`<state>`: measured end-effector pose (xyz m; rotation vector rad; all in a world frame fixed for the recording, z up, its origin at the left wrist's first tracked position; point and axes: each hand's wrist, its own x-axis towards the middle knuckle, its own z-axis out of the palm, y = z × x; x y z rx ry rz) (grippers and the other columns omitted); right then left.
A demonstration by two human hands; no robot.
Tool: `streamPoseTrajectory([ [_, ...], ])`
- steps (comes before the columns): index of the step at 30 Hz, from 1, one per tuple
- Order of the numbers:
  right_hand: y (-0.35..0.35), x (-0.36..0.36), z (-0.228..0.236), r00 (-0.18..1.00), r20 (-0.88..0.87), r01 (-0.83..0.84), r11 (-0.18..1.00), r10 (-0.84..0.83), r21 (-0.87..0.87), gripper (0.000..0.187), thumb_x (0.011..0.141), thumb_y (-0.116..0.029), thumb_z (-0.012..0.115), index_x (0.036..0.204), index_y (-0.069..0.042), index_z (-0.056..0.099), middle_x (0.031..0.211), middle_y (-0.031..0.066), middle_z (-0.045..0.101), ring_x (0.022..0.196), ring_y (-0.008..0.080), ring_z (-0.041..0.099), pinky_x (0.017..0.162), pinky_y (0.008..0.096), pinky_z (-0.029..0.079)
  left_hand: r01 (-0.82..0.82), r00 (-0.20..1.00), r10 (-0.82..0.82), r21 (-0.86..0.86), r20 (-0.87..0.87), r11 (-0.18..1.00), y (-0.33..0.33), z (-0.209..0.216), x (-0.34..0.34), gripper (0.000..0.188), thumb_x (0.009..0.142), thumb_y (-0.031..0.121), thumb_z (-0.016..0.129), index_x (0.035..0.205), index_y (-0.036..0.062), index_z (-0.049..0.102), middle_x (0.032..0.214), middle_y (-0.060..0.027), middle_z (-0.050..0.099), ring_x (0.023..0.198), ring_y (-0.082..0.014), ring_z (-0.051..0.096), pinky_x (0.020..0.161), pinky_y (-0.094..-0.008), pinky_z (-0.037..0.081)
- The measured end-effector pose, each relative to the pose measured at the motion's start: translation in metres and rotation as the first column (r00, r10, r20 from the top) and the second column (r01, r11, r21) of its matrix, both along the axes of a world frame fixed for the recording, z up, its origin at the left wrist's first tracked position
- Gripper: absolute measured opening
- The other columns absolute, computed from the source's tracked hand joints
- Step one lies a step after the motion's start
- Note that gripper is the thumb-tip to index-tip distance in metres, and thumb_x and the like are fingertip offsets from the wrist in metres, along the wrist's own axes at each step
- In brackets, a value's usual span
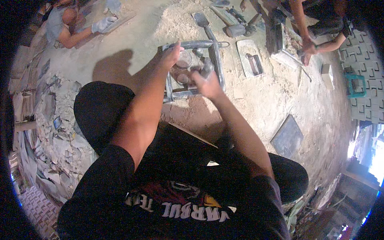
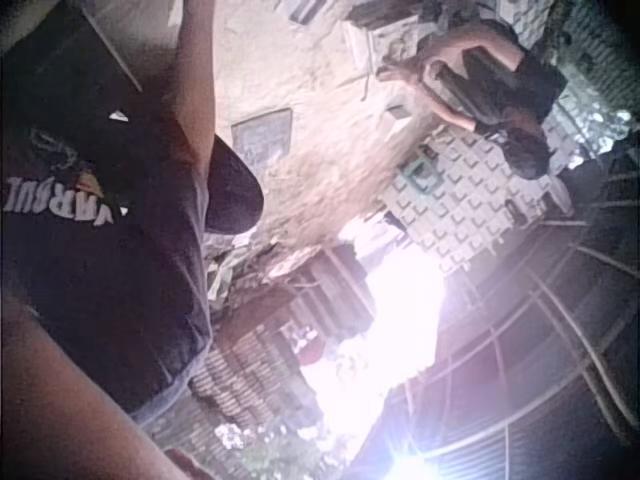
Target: The person places stones into a square metal mold, uses a trowel to fill the gaps with white powder, and tamps the mixture down with a metal rod.
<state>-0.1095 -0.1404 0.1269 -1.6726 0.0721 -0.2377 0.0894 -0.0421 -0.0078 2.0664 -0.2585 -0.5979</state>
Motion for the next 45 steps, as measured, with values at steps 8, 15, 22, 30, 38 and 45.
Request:
streamPoseTrajectory([
  [8,0.036,0.007,-0.018,0.981,0.147,-0.087,0.962,0.128,-0.257,0.015,0.083,-0.009,0.059,0.090,0.003,0.064,0.072,0.0077,0.064,0.063,0.0127,0.057,0.058,0.0301,0.046,0.123,0.990,-0.097,-0.277,0.105,0.953,0.026,-0.010,0.016,0.075,0.097,0.059,0.025,0.113,-0.0039,0.062,0.112,-0.0152,0.065,0.104,-0.0244,0.059,0.094,-0.0345,0.042],
  [15,0.081,0.027,-0.002,0.972,0.147,0.205,0.965,-0.182,-0.162,0.029,0.091,-0.014,0.057,0.068,0.003,0.054,0.054,0.0061,0.049,0.052,0.0138,0.045,0.046,0.0357,0.037,-0.206,0.899,-0.042,-0.506,-0.435,0.837,0.044,0.018,0.000,0.083,0.093,0.066,0.025,0.126,-0.0054,0.052,0.124,-0.0168,0.058,0.105,-0.0244,0.057,0.090,-0.0366,0.044],
  [22,0.074,0.062,0.022,0.977,0.205,0.100,0.970,-0.053,-0.223,0.046,0.099,-0.044,0.043,0.097,0.001,0.054,0.073,0.0105,0.056,0.065,0.0168,0.052,0.057,0.0348,0.042,-0.309,0.917,0.116,-0.497,-0.382,0.811,0.067,0.036,-0.006,0.091,0.089,0.073,0.015,0.122,-0.0026,0.054,0.113,-0.0247,0.062,0.103,-0.0360,0.062,0.091,-0.0446,0.049],
  [30,0.079,0.086,0.023,0.920,0.389,0.154,0.961,-0.055,-0.229,0.031,0.100,-0.030,0.047,0.093,0.000,0.050,0.068,0.0056,0.052,0.062,0.0151,0.049,0.057,0.0328,0.042,-0.367,0.915,0.247,-0.407,-0.319,0.836,0.091,0.040,0.002,0.082,0.095,0.063,0.011,0.112,-0.0006,0.059,0.092,-0.0170,0.069,0.090,-0.0293,0.067,0.082,-0.0469,0.049],
  [38,0.064,0.113,0.023,0.992,0.113,0.067,0.994,-0.057,-0.085,0.048,0.094,-0.039,0.055,0.062,-0.004,0.055,0.054,-0.0004,0.051,0.051,0.0097,0.045,0.048,0.0286,0.037,-0.350,0.922,0.267,-0.307,-0.280,0.885,0.104,0.037,0.003,0.087,0.091,0.070,0.012,0.116,0.0007,0.058,0.100,-0.0160,0.069,0.097,-0.0286,0.064,0.090,-0.0513,0.043],
  [45,0.048,0.133,0.015,0.949,0.029,0.315,0.948,-0.314,-0.043,0.041,0.090,-0.031,0.058,0.062,-0.001,0.058,0.056,0.0042,0.055,0.053,0.0118,0.051,0.052,0.0308,0.040,-0.255,0.915,0.171,-0.193,-0.366,0.947,0.090,0.030,-0.005,0.090,0.091,0.070,0.015,0.129,-0.0050,0.047,0.126,-0.0252,0.053,0.111,-0.0369,0.055,0.086,-0.0517,0.050],
])
